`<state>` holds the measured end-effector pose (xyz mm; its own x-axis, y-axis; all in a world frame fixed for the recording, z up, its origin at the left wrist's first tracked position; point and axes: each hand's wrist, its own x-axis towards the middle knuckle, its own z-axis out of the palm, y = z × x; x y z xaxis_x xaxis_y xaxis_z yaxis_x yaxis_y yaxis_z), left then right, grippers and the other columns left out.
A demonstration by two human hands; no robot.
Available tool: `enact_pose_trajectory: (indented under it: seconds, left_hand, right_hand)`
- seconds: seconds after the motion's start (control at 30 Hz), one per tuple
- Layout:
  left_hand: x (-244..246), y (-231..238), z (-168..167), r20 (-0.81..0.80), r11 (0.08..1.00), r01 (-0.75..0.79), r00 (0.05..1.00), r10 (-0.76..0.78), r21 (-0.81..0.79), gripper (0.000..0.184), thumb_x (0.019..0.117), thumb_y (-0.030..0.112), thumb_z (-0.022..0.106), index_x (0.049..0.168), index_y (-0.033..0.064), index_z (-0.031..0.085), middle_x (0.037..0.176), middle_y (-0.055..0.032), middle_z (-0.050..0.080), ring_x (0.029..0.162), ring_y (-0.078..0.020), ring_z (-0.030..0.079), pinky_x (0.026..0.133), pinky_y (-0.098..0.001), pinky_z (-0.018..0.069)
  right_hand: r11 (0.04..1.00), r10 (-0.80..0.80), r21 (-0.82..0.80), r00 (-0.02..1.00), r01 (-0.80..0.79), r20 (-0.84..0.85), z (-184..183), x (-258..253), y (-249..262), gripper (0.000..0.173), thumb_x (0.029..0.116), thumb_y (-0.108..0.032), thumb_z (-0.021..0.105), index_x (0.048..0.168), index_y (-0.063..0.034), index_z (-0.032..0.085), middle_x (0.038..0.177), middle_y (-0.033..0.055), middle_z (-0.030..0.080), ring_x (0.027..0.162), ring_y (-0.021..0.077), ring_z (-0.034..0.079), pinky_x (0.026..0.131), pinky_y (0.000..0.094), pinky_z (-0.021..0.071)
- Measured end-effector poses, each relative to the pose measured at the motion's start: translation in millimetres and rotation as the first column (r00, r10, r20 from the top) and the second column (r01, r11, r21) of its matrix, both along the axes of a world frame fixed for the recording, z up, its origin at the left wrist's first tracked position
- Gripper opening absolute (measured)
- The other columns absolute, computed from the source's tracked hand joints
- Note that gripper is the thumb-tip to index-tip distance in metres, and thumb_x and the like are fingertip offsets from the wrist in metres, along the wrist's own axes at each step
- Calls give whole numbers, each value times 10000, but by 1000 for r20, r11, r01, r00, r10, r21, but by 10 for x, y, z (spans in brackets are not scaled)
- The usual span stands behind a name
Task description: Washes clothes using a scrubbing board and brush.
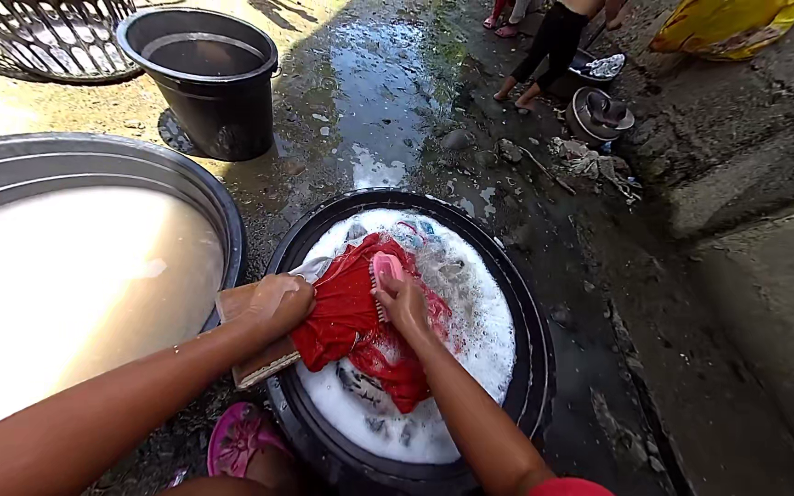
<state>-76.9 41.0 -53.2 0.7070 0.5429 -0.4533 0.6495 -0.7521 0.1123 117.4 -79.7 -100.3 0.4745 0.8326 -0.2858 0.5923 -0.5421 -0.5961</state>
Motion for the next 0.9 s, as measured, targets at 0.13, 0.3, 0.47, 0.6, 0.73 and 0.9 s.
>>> enact_pose_trajectory:
  seconds: [0.13,0.3,0.47,0.6,0.73,0.9]
  left_hand:
    - [-1,19,-23,13,1000,10,1000,-10,-4,403,1085,222,424,997,-82,674,1101,-284,693,1115,-469,657,903,-633,488]
    - [-16,90,-17,201,996,35,979,-18,-79,441,1112,267,415,1041,-75,685,1068,-291,690,1088,-474,662,926,-635,485]
    - [171,207,320,542,745,-78,637,549,-663,419,1124,235,429,884,-37,638,716,-83,581,646,-130,552,652,-319,483]
    - [313,284,319,222,245,-149,154,963,-958,522,1110,485,336,1062,40,603,804,-73,622,697,-156,632,661,-350,561]
    - [457,80,184,-6,312,-352,670,742,-883,392,1058,345,579,1237,-3,583,996,-99,656,834,-133,644,766,-305,548]
    - [467,243,149,273,517,-227,642,716,-825,309,1111,244,476,1153,-34,602,906,-130,605,764,-164,573,739,-349,501]
  right_hand:
    - [987,115,121,992,-107,-61,65,-282,-22,402,961,-293,705,1332,-136,701,1407,235,583,1229,376,610,1014,531,495]
    - [977,-169,116,982,178,-80,-491,617,-7,442,1005,-265,659,1394,-57,632,1332,219,662,1253,355,622,1091,526,438]
    - [726,-268,448,814,522,-515,-48,675,-16,346,1017,-66,610,1323,95,604,1151,203,698,904,127,664,822,274,543]
    - [603,-159,600,816,526,-556,219,956,79,363,1035,-57,560,1379,57,564,1105,117,705,837,60,674,758,245,574]
    - [752,-306,560,937,347,-170,-106,1265,-59,409,963,-117,704,1334,43,637,1278,214,685,1083,219,698,954,357,543]
    - [844,-536,184,805,504,254,-972,1195,-872,427,989,-258,673,1382,-91,655,1324,338,610,1215,530,589,1003,671,443]
